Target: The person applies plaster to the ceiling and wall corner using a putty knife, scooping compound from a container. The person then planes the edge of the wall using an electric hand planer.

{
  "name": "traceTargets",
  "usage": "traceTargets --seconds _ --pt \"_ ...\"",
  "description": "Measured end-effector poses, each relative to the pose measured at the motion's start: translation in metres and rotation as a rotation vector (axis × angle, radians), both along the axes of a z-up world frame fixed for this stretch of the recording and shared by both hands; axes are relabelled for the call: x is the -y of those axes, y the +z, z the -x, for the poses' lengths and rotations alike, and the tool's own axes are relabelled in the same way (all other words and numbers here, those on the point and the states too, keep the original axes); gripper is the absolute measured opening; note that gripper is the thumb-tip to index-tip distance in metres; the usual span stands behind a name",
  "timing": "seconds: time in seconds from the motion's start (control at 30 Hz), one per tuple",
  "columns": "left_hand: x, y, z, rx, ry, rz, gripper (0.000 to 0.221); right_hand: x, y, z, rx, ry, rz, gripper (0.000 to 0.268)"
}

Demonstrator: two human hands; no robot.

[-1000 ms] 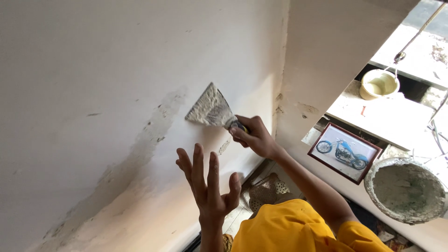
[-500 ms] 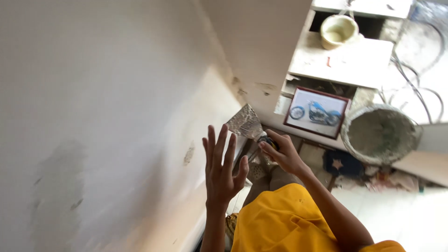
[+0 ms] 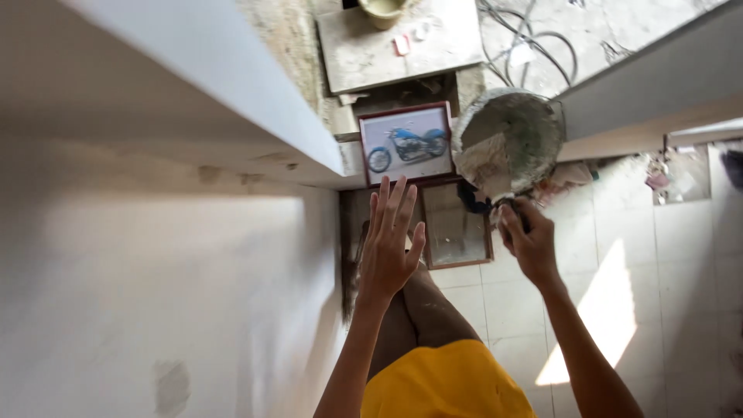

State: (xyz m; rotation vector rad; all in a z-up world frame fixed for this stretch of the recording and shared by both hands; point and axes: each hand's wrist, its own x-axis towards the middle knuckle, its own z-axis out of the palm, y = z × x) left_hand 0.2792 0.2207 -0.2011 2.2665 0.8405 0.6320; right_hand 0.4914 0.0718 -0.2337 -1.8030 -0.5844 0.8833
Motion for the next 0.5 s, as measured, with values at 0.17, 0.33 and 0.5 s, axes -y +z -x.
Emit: traceTargets --seconds 0.17,0.33,0.5 --pt "-0.002 -0.078 -0.053 -0.047 -0.065 0.075 0.059 -0.005 -0.031 -0.058 0.156 -0.078 0.270 0.026" --pt "-0.010 -0.153 -0.100 -0.101 -0.156 0.067 0.065 -0.020 -0.081 -0.101 0.524 0.063 0.389 0.031" --pt "-0.026 -0.210 -0.140 -0.076 -0.175 0.055 0.082 -0.038 -0.130 -0.124 0.651 0.139 0.472 0.033"
